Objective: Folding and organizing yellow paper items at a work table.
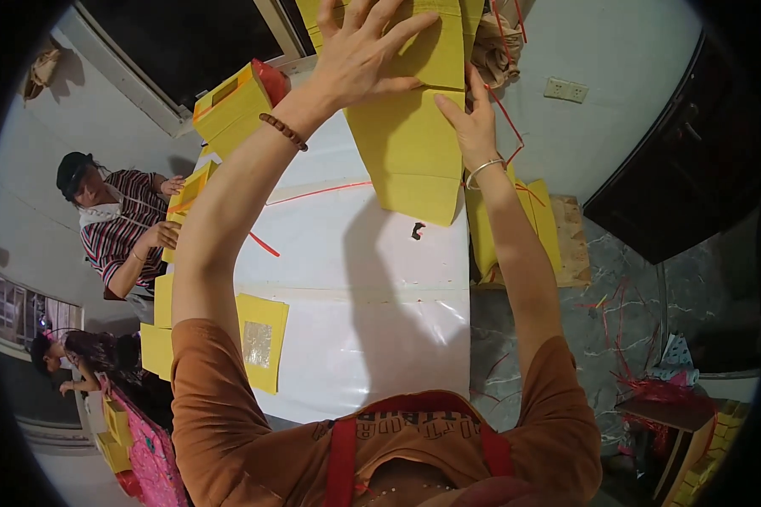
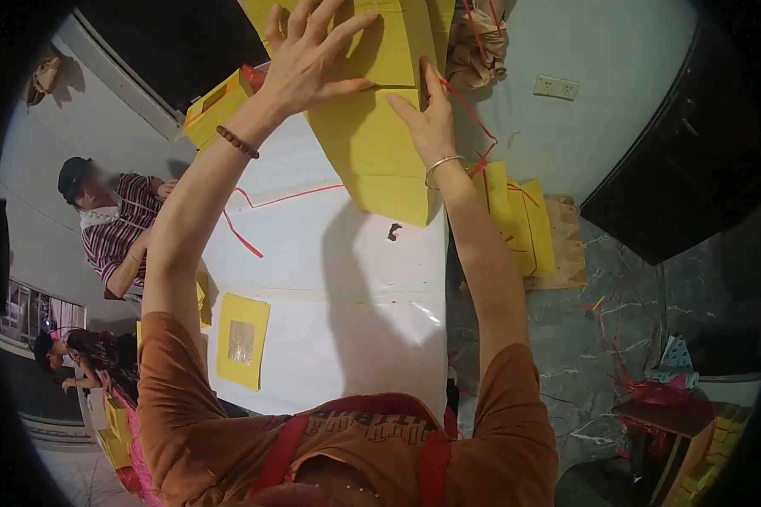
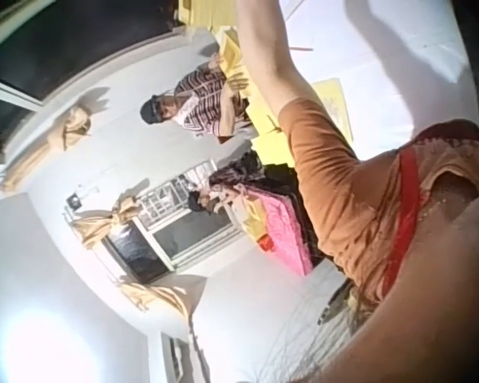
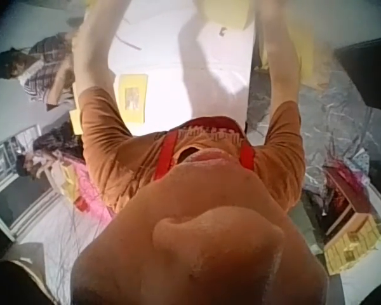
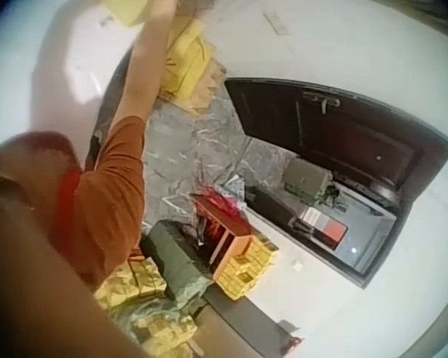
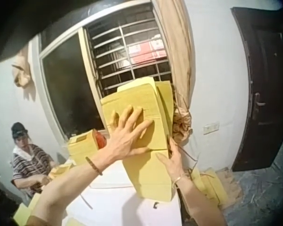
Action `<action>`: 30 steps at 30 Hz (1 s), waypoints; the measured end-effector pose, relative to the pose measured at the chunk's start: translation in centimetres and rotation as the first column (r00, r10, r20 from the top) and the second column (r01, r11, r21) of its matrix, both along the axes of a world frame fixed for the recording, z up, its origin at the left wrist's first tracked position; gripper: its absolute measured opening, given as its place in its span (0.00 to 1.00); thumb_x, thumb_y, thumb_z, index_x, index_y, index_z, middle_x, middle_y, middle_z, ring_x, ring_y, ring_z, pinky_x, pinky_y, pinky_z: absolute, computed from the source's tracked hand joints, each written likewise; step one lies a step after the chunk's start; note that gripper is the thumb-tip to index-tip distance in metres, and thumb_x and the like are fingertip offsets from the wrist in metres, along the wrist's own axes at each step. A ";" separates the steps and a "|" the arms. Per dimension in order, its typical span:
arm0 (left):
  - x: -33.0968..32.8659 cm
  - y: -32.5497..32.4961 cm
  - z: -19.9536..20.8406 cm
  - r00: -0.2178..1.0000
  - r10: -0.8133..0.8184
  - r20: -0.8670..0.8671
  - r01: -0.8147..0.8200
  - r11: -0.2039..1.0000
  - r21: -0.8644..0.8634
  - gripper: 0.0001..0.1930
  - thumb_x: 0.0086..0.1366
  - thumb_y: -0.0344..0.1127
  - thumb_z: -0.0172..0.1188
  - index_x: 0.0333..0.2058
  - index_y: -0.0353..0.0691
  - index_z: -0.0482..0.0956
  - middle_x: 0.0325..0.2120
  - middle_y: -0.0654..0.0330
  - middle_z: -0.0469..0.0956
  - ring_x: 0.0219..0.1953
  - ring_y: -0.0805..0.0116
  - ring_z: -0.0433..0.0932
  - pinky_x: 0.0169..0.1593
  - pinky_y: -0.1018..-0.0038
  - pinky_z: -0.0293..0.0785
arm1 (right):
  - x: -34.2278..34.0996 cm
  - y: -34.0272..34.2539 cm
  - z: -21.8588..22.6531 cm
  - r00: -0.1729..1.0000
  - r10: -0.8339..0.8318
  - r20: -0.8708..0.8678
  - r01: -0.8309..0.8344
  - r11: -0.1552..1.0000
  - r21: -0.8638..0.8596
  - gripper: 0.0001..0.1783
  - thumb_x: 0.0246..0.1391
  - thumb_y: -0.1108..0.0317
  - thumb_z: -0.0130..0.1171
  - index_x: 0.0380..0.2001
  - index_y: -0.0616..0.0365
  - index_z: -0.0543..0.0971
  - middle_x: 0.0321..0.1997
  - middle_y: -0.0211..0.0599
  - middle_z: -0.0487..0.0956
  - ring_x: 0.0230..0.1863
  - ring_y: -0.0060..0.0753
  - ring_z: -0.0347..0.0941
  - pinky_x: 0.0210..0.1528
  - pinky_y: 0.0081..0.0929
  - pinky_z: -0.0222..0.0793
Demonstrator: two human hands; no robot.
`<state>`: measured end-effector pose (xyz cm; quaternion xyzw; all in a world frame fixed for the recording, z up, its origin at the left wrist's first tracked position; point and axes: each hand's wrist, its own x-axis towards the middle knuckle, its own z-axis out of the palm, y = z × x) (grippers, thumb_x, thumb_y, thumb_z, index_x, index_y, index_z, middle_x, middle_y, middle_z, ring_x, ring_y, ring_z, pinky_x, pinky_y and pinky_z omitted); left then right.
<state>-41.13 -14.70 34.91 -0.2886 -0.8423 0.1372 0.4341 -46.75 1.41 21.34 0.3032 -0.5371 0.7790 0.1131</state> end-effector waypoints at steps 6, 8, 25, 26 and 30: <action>-2.7 -1.3 -0.4 0.944 -0.285 -0.168 0.282 0.958 -0.042 0.44 0.41 0.61 0.63 0.58 0.56 0.58 0.61 0.51 0.47 0.64 0.49 0.39 0.61 0.46 0.25 | 0.1 -0.3 0.1 0.999 -0.002 -0.034 0.001 1.000 -0.017 0.45 0.43 0.64 0.63 0.59 0.71 0.52 0.63 0.49 0.53 0.64 0.37 0.50 0.63 0.28 0.46; -3.5 -1.7 -0.8 0.937 -0.289 -0.195 0.283 0.957 -0.059 0.44 0.41 0.61 0.63 0.58 0.56 0.58 0.61 0.51 0.47 0.64 0.49 0.39 0.61 0.46 0.25 | 0.2 -0.2 0.1 0.999 -0.020 -0.030 0.021 1.000 0.007 0.44 0.43 0.64 0.63 0.59 0.71 0.52 0.63 0.48 0.53 0.64 0.36 0.50 0.64 0.28 0.46; -2.5 -1.0 -0.4 0.927 -0.276 -0.254 0.261 0.961 -0.092 0.44 0.41 0.61 0.63 0.58 0.57 0.58 0.61 0.51 0.47 0.64 0.49 0.39 0.61 0.47 0.26 | 0.0 -0.2 0.0 0.999 -0.021 -0.034 0.020 1.000 -0.023 0.45 0.43 0.62 0.63 0.59 0.72 0.53 0.63 0.50 0.54 0.64 0.37 0.51 0.63 0.28 0.47; -1.2 0.0 -0.3 0.987 -0.121 -0.103 0.119 0.993 -0.026 0.44 0.40 0.61 0.63 0.58 0.57 0.58 0.62 0.52 0.47 0.64 0.49 0.39 0.61 0.47 0.26 | -0.1 0.1 -0.1 0.999 -0.041 -0.016 0.040 0.999 -0.013 0.45 0.42 0.62 0.63 0.59 0.71 0.53 0.63 0.50 0.54 0.64 0.37 0.51 0.63 0.28 0.47; 0.1 0.2 0.1 0.998 0.044 0.048 -0.044 0.999 0.000 0.45 0.40 0.60 0.63 0.58 0.57 0.58 0.62 0.52 0.46 0.64 0.49 0.38 0.61 0.47 0.25 | 0.1 -0.2 0.0 1.000 -0.015 -0.012 0.014 1.000 -0.027 0.45 0.42 0.62 0.63 0.59 0.71 0.53 0.63 0.49 0.54 0.64 0.37 0.51 0.63 0.27 0.47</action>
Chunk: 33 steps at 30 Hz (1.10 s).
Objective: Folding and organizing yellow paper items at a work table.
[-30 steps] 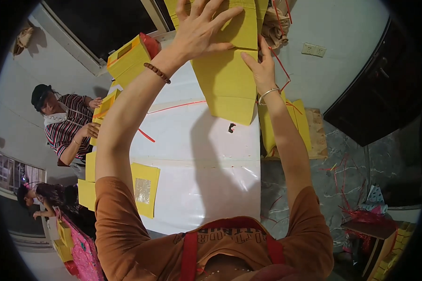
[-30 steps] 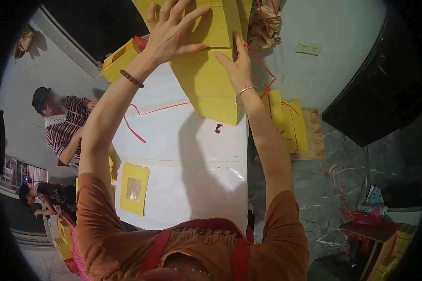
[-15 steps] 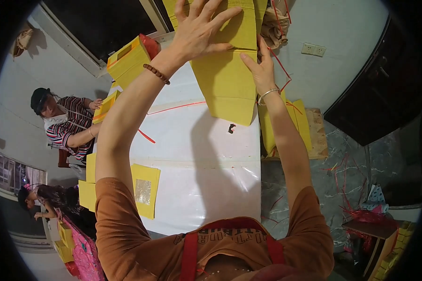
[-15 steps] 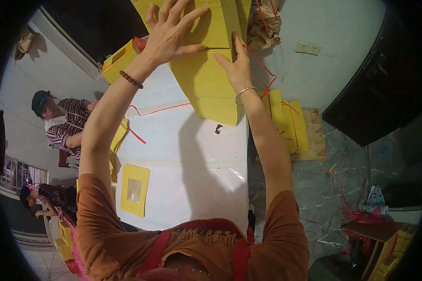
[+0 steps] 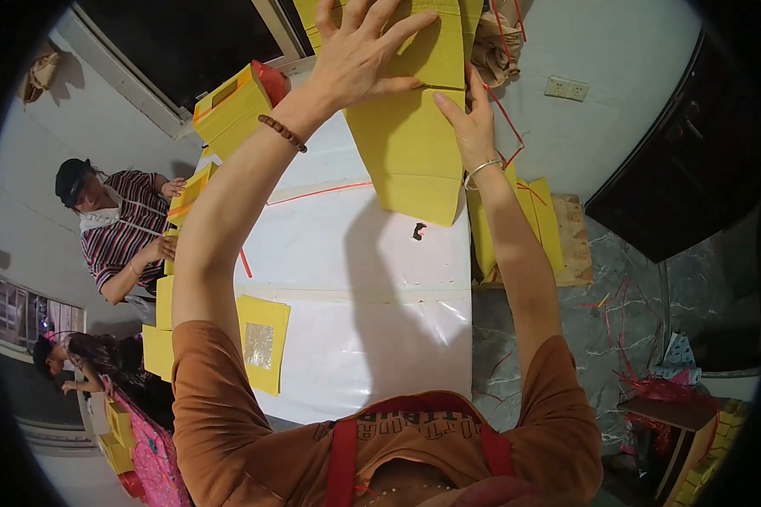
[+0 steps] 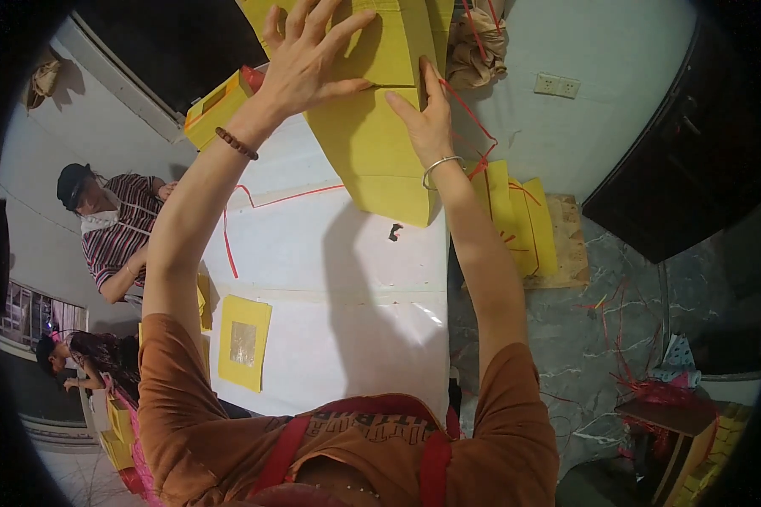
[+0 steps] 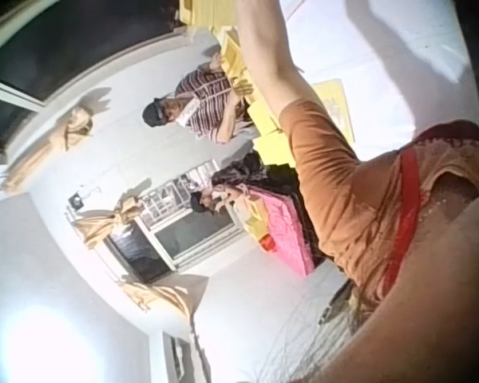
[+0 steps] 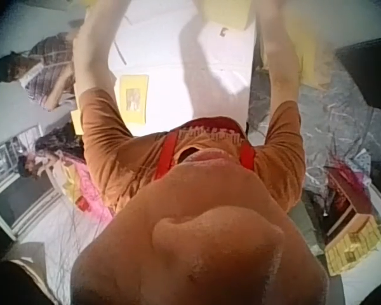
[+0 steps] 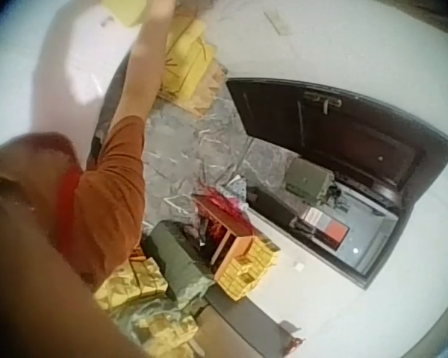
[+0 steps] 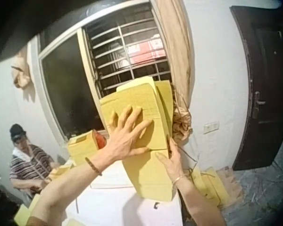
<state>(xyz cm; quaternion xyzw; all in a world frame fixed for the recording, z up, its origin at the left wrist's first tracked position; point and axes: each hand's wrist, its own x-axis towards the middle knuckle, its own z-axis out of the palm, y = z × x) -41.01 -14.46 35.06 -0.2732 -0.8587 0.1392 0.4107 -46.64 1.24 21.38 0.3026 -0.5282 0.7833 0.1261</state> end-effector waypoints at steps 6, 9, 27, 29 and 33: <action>-3.9 -1.8 -1.1 0.904 -0.347 -0.252 0.340 0.938 -0.072 0.45 0.40 0.61 0.63 0.58 0.57 0.57 0.61 0.51 0.47 0.64 0.49 0.38 0.61 0.47 0.26 | 0.1 -0.3 -0.1 1.000 0.021 -0.001 -0.021 0.999 -0.040 0.45 0.43 0.63 0.62 0.59 0.70 0.51 0.63 0.48 0.54 0.64 0.36 0.51 0.63 0.27 0.47; -3.9 -1.9 -1.0 0.906 -0.333 -0.262 0.323 0.943 -0.085 0.45 0.40 0.61 0.63 0.58 0.57 0.57 0.61 0.51 0.47 0.64 0.49 0.39 0.61 0.47 0.26 | 0.2 -0.5 0.0 1.000 0.013 -0.015 -0.013 1.000 -0.028 0.44 0.44 0.63 0.62 0.59 0.70 0.51 0.63 0.48 0.53 0.64 0.36 0.51 0.63 0.27 0.47; -3.8 -2.0 -1.0 0.904 -0.346 -0.250 0.340 0.938 -0.067 0.45 0.40 0.60 0.64 0.58 0.56 0.58 0.62 0.51 0.46 0.64 0.49 0.39 0.61 0.47 0.26 | -0.1 -0.5 -0.3 0.999 -0.022 -0.030 0.022 1.000 0.002 0.44 0.43 0.63 0.62 0.59 0.69 0.53 0.62 0.48 0.54 0.64 0.36 0.51 0.63 0.28 0.47; -1.3 0.1 -0.5 0.980 -0.168 -0.110 0.167 0.986 -0.014 0.45 0.40 0.60 0.64 0.58 0.56 0.57 0.62 0.51 0.46 0.64 0.49 0.39 0.61 0.47 0.27 | -0.4 0.3 -0.6 1.000 -0.018 -0.008 0.018 1.000 0.000 0.44 0.43 0.62 0.62 0.59 0.69 0.53 0.63 0.48 0.54 0.64 0.37 0.51 0.63 0.28 0.47; -3.0 -1.5 -0.4 0.911 -0.307 -0.274 0.293 0.952 -0.090 0.46 0.40 0.60 0.64 0.58 0.56 0.57 0.62 0.51 0.46 0.64 0.49 0.39 0.61 0.47 0.27 | 0.1 -0.5 -0.1 1.000 -0.019 -0.014 0.019 1.000 0.001 0.44 0.43 0.62 0.62 0.60 0.68 0.53 0.63 0.48 0.54 0.64 0.37 0.51 0.63 0.28 0.46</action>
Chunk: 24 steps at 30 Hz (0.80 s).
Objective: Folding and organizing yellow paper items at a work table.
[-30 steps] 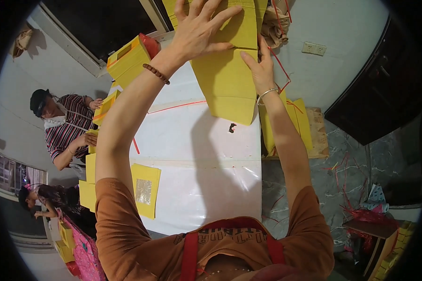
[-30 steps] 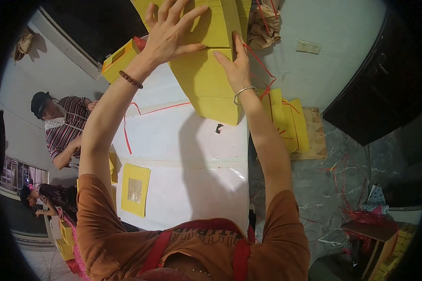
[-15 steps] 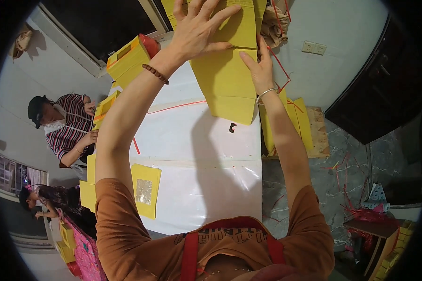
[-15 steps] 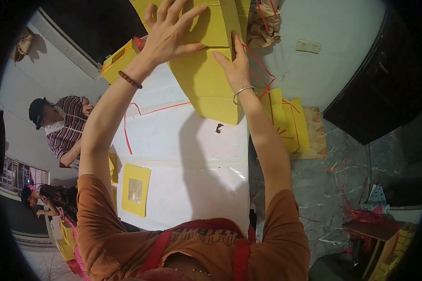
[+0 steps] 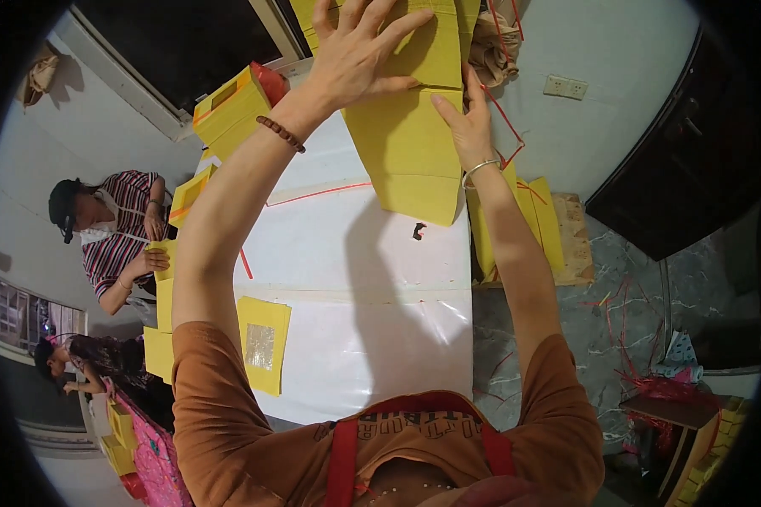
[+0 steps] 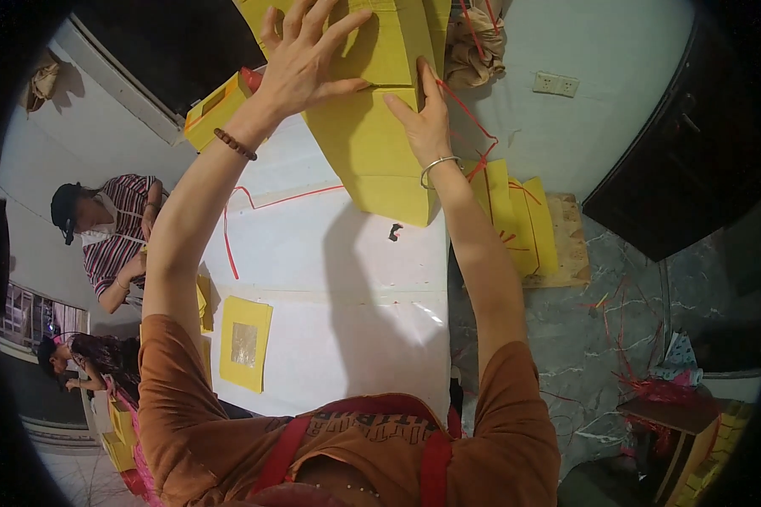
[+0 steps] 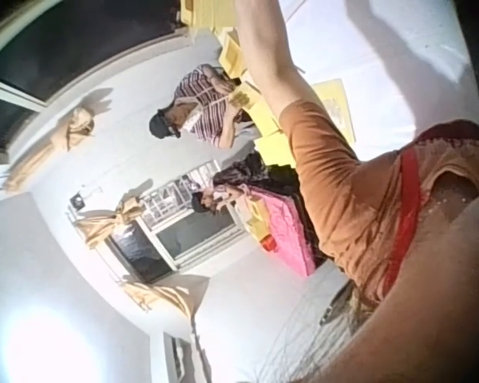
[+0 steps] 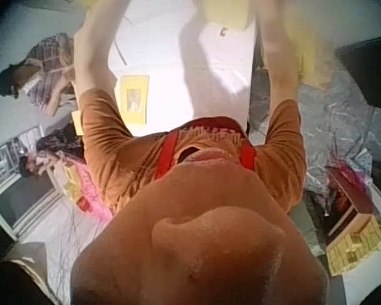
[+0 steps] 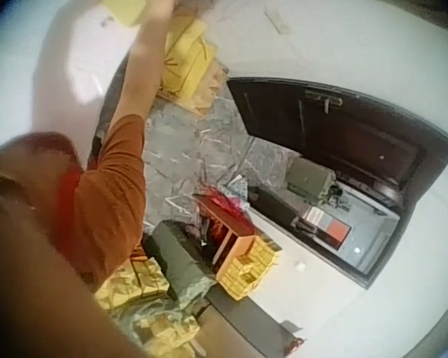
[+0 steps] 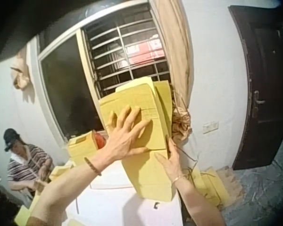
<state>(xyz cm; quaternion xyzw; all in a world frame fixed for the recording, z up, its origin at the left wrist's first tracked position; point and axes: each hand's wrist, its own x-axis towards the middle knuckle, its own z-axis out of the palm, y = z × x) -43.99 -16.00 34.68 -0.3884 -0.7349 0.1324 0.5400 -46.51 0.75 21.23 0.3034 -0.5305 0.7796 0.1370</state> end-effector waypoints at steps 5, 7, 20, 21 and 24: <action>-1.1 -0.1 -0.6 0.997 -0.065 0.034 0.064 0.998 0.019 0.46 0.40 0.61 0.63 0.58 0.56 0.57 0.62 0.51 0.46 0.64 0.49 0.39 0.61 0.46 0.28 | -0.5 0.4 -0.3 0.999 -0.034 -0.013 0.034 0.998 0.046 0.45 0.43 0.62 0.62 0.60 0.69 0.52 0.64 0.49 0.53 0.65 0.37 0.49 0.64 0.28 0.45; -1.0 -0.2 -0.6 0.997 -0.064 0.037 0.063 0.998 0.021 0.45 0.40 0.61 0.63 0.58 0.56 0.57 0.62 0.51 0.46 0.64 0.49 0.39 0.61 0.46 0.28 | -0.2 0.3 -0.1 1.000 -0.013 -0.007 0.013 1.000 0.026 0.45 0.43 0.63 0.62 0.60 0.70 0.51 0.64 0.49 0.52 0.65 0.37 0.49 0.64 0.27 0.45; -0.8 -0.5 -0.6 0.999 -0.047 0.013 0.047 0.999 0.006 0.45 0.41 0.61 0.63 0.58 0.56 0.57 0.62 0.51 0.46 0.64 0.49 0.39 0.60 0.46 0.28 | 0.2 0.0 0.4 0.998 0.063 0.017 -0.063 0.998 -0.026 0.44 0.44 0.65 0.60 0.60 0.71 0.49 0.64 0.48 0.52 0.65 0.36 0.49 0.64 0.26 0.45; -0.8 -0.6 -0.6 0.999 -0.052 0.016 0.052 0.999 0.004 0.45 0.41 0.61 0.63 0.58 0.57 0.57 0.62 0.51 0.46 0.64 0.49 0.39 0.60 0.46 0.28 | 0.3 -0.1 0.5 0.998 0.065 0.015 -0.065 0.998 -0.028 0.44 0.44 0.65 0.60 0.60 0.71 0.49 0.64 0.48 0.52 0.65 0.36 0.49 0.64 0.26 0.45; 5.2 3.7 2.0 0.826 0.330 0.457 -0.365 0.931 -0.013 0.45 0.41 0.60 0.64 0.58 0.58 0.57 0.62 0.51 0.45 0.64 0.48 0.38 0.60 0.45 0.27 | -0.1 0.6 0.1 0.998 0.059 0.017 -0.058 0.998 -0.032 0.44 0.44 0.66 0.60 0.60 0.71 0.50 0.64 0.48 0.52 0.64 0.37 0.49 0.63 0.27 0.45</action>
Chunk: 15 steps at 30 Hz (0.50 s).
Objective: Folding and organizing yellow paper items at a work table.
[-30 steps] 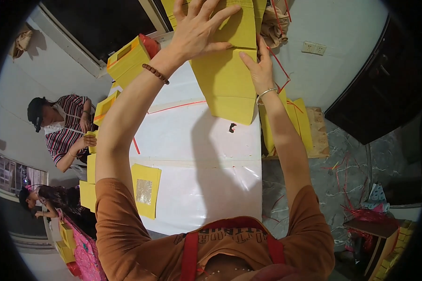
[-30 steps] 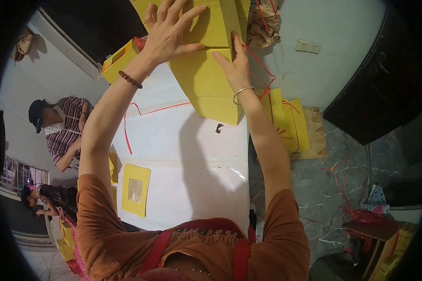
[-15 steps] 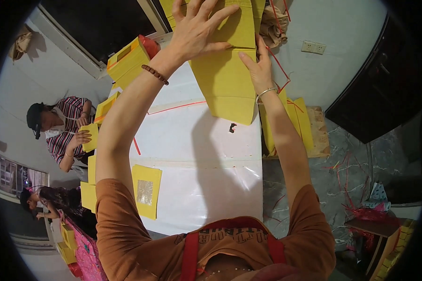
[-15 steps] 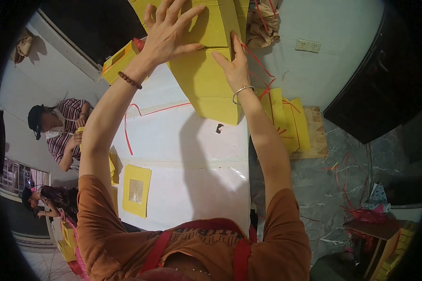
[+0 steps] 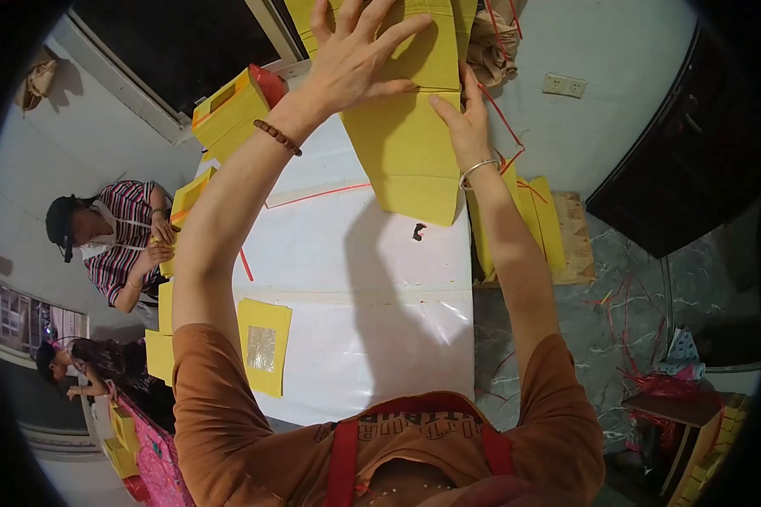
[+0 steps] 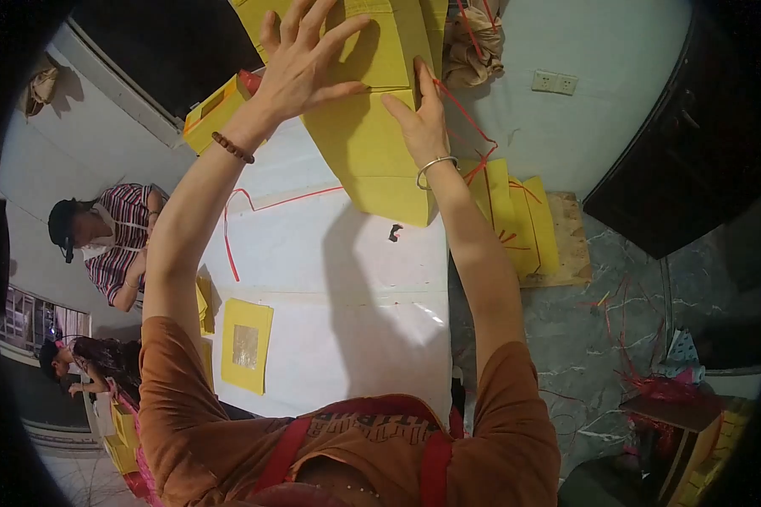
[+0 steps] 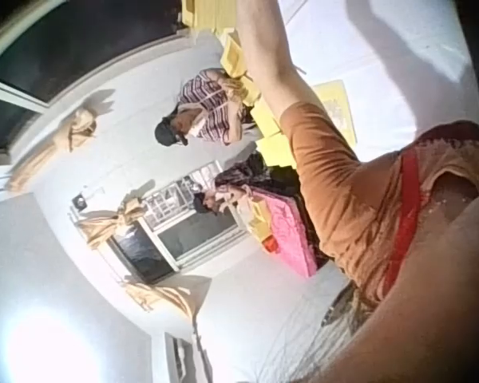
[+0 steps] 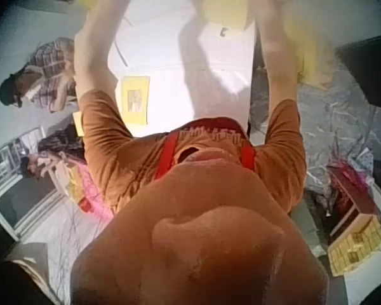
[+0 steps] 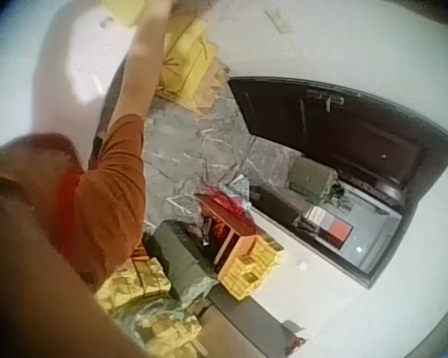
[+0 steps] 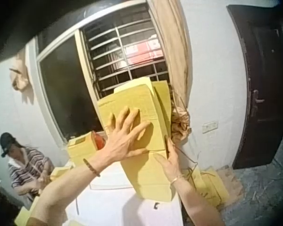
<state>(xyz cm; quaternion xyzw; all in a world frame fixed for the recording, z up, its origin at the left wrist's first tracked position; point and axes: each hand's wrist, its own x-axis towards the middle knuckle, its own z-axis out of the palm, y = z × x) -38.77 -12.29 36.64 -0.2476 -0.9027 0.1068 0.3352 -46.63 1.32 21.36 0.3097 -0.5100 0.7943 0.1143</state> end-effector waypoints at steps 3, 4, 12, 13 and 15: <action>-1.8 -2.4 -1.1 0.989 -0.064 -0.131 0.051 0.994 -0.095 0.45 0.40 0.59 0.65 0.58 0.58 0.57 0.62 0.50 0.45 0.64 0.47 0.38 0.60 0.44 0.27 | 0.2 -0.6 0.3 1.000 0.017 -0.013 -0.017 1.000 -0.019 0.44 0.44 0.66 0.60 0.60 0.70 0.50 0.64 0.48 0.53 0.64 0.37 0.50 0.63 0.27 0.46; -3.1 -3.1 -1.5 0.989 -0.059 -0.133 0.046 0.994 -0.098 0.45 0.40 0.59 0.65 0.58 0.58 0.57 0.62 0.50 0.45 0.64 0.47 0.38 0.60 0.44 0.27 | 0.3 -0.8 0.4 1.000 0.009 -0.017 -0.010 1.000 -0.017 0.44 0.43 0.67 0.60 0.60 0.70 0.50 0.63 0.48 0.53 0.64 0.36 0.50 0.63 0.27 0.46; -2.3 -1.7 -1.8 0.985 -0.051 -0.164 0.041 0.997 -0.061 0.46 0.38 0.59 0.66 0.58 0.57 0.57 0.61 0.48 0.45 0.64 0.46 0.38 0.60 0.45 0.23 | 0.1 -0.5 0.1 1.000 -0.010 -0.019 0.009 1.000 -0.024 0.43 0.43 0.67 0.60 0.59 0.71 0.51 0.62 0.47 0.55 0.63 0.35 0.51 0.62 0.26 0.48; -2.3 -1.7 -1.8 0.985 -0.051 -0.164 0.041 0.997 -0.062 0.46 0.38 0.59 0.66 0.58 0.57 0.57 0.61 0.48 0.45 0.64 0.46 0.38 0.60 0.45 0.23 | 0.2 -0.5 0.2 1.000 -0.004 -0.011 0.004 0.999 -0.033 0.43 0.43 0.68 0.60 0.59 0.71 0.51 0.62 0.47 0.55 0.63 0.35 0.52 0.62 0.26 0.48; -2.4 -1.8 -1.8 0.985 -0.044 -0.168 0.032 0.997 -0.074 0.46 0.39 0.60 0.65 0.58 0.57 0.58 0.61 0.48 0.45 0.64 0.46 0.37 0.60 0.45 0.23 | 0.3 -0.5 0.2 1.000 0.001 -0.001 -0.001 0.999 -0.042 0.43 0.43 0.68 0.60 0.59 0.71 0.51 0.62 0.47 0.55 0.63 0.35 0.52 0.62 0.26 0.49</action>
